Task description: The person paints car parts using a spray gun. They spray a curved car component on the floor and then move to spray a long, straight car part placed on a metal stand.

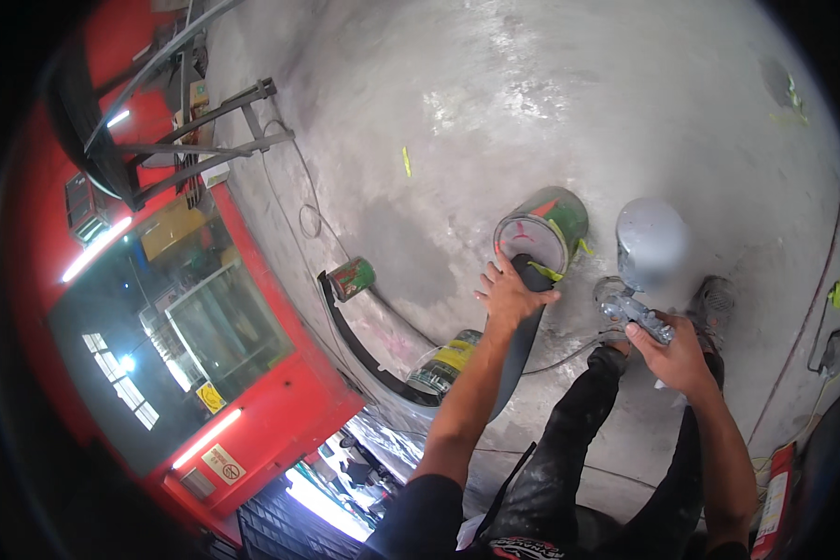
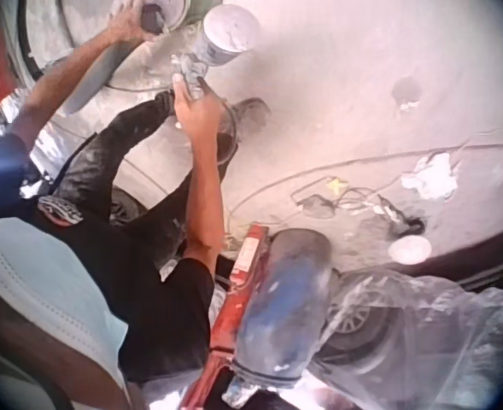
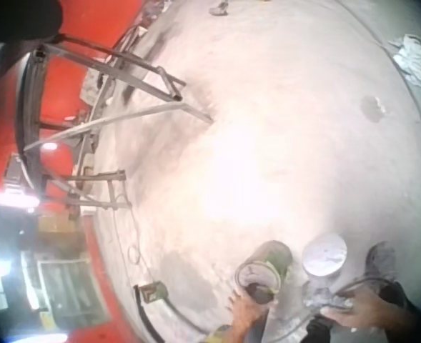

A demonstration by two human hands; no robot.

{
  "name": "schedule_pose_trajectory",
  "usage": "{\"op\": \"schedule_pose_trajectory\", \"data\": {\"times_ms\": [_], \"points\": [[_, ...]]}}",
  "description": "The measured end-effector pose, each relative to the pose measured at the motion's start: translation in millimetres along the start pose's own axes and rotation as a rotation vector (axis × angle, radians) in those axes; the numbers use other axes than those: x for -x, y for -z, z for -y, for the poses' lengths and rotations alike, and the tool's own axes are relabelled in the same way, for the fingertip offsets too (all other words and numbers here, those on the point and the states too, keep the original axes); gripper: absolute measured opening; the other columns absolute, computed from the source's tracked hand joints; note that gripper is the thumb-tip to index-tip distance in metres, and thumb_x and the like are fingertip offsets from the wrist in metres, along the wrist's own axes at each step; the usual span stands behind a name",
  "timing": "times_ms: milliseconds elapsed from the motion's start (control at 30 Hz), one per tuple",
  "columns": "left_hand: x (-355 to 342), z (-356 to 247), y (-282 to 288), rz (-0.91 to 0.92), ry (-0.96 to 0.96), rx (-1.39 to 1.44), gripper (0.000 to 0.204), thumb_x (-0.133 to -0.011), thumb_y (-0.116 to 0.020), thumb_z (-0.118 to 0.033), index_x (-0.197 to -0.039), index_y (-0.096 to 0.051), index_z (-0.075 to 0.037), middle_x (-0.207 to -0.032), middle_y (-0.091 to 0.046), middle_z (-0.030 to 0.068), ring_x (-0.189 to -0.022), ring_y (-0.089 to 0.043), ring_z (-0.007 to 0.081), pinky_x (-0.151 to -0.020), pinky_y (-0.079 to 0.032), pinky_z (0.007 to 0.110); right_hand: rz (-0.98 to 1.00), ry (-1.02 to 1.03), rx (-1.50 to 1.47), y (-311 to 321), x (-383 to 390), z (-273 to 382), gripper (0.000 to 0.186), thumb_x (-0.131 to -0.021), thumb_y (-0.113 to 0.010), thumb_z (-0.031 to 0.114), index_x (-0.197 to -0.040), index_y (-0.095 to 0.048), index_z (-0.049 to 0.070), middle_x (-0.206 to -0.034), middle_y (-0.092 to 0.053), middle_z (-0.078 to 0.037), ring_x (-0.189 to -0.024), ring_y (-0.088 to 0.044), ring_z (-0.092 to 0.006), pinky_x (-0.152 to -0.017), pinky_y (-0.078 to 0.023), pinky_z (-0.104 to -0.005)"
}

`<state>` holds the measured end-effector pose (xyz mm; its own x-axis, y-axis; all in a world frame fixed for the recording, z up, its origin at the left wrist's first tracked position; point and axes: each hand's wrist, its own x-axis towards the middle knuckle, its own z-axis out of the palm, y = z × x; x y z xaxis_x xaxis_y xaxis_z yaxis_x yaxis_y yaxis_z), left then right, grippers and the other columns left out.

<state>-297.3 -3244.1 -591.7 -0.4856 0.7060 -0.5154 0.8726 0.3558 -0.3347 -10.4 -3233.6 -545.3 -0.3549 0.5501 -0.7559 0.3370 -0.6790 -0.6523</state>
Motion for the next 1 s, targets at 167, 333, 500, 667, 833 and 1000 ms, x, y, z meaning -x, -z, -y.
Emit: {"op": "schedule_pose_trajectory", "data": {"times_ms": [167, 333, 500, 667, 833, 1000], "points": [[-41.8, -1.6, 3.5, 0.438, 0.073, 0.072, 0.098, -0.059, -0.079, -0.056, -0.13, -0.044, 0.002, -0.117, -0.061, 0.0227, -0.106, -0.062, 0.0346, -0.089, -0.05, 0.041, -0.013, -0.029, 0.004, 11.7, 3.1, -11.6, 0.058, -0.082, -0.067, 0.044, -0.101, -0.063, -0.01, -0.072, -0.064, -0.023, -0.071, -0.066, -0.0331, -0.071, -0.05, -0.0374], [-48.4, 6.3, -26.2, 0.234, 0.099, 0.137, 0.057, -0.076, -0.065, -0.05, -0.104, -0.066, 0.0, -0.097, -0.068, 0.0204, -0.096, -0.065, 0.0362, -0.084, -0.051, 0.041, -0.036, -0.016, -0.04, 20.3, 6.6, -11.4, 0.055, -0.083, -0.065, 0.043, -0.099, -0.063, -0.01, -0.07, -0.063, -0.023, -0.069, -0.065, -0.0326, -0.07, -0.049, -0.0388], [-51.3, 59.6, -34.4, -0.284, 0.24, 0.436, 0.034, -0.087, -0.058, -0.03, -0.103, -0.067, -0.001, -0.087, -0.069, 0.0173, -0.08, -0.067, 0.033, -0.074, -0.052, 0.04, 0.039, -0.018, -0.032, 28.9, 17.6, 34.2, 0.042, -0.086, -0.064, 0.036, -0.093, -0.064, -0.006, -0.067, -0.061, -0.019, -0.065, -0.062, -0.0285, -0.066, -0.048, -0.037], [65.2, 41.6, -8.7, -0.217, 0.258, 0.939, 0.026, -0.094, -0.057, -0.024, -0.08, -0.062, -0.002, -0.063, -0.062, 0.0089, -0.057, -0.058, 0.0184, -0.057, -0.047, 0.034, -0.021, 0.034, -0.079, 32.4, 42.1, 28.9, 0.036, -0.088, -0.064, 0.03, -0.097, -0.062, -0.004, -0.074, -0.061, -0.014, -0.069, -0.057, -0.0188, -0.067, -0.046, -0.0324], [302.2, 21.5, -25.2, 0.436, 0.12, 0.528, 0.05, -0.089, -0.051, -0.053, -0.078, -0.066, -0.006, -0.063, -0.06, 0.0204, -0.061, -0.061, 0.0369, -0.061, -0.047, 0.048, -0.029, 0.019, -0.046, 41.3, 28.8, 26.4, 0.036, -0.09, -0.062, 0.03, -0.101, -0.061, -0.004, -0.077, -0.061, -0.008, -0.07, -0.054, -0.0145, -0.066, -0.045, -0.0306], [408.1, -10.3, 38.2, 0.481, 0.104, 0.249, 0.083, -0.076, -0.065, -0.059, -0.136, -0.037, -0.01, -0.137, -0.039, 0.0241, -0.127, -0.036, 0.0446, -0.102, -0.028, 0.055, -0.141, 0.026, 0.034, 54.5, -6.5, 83.8, 0.037, -0.091, -0.06, 0.036, -0.092, -0.06, -0.001, -0.069, -0.055, -0.002, -0.06, -0.048, -0.0106, -0.055, -0.041, -0.0282]]}}
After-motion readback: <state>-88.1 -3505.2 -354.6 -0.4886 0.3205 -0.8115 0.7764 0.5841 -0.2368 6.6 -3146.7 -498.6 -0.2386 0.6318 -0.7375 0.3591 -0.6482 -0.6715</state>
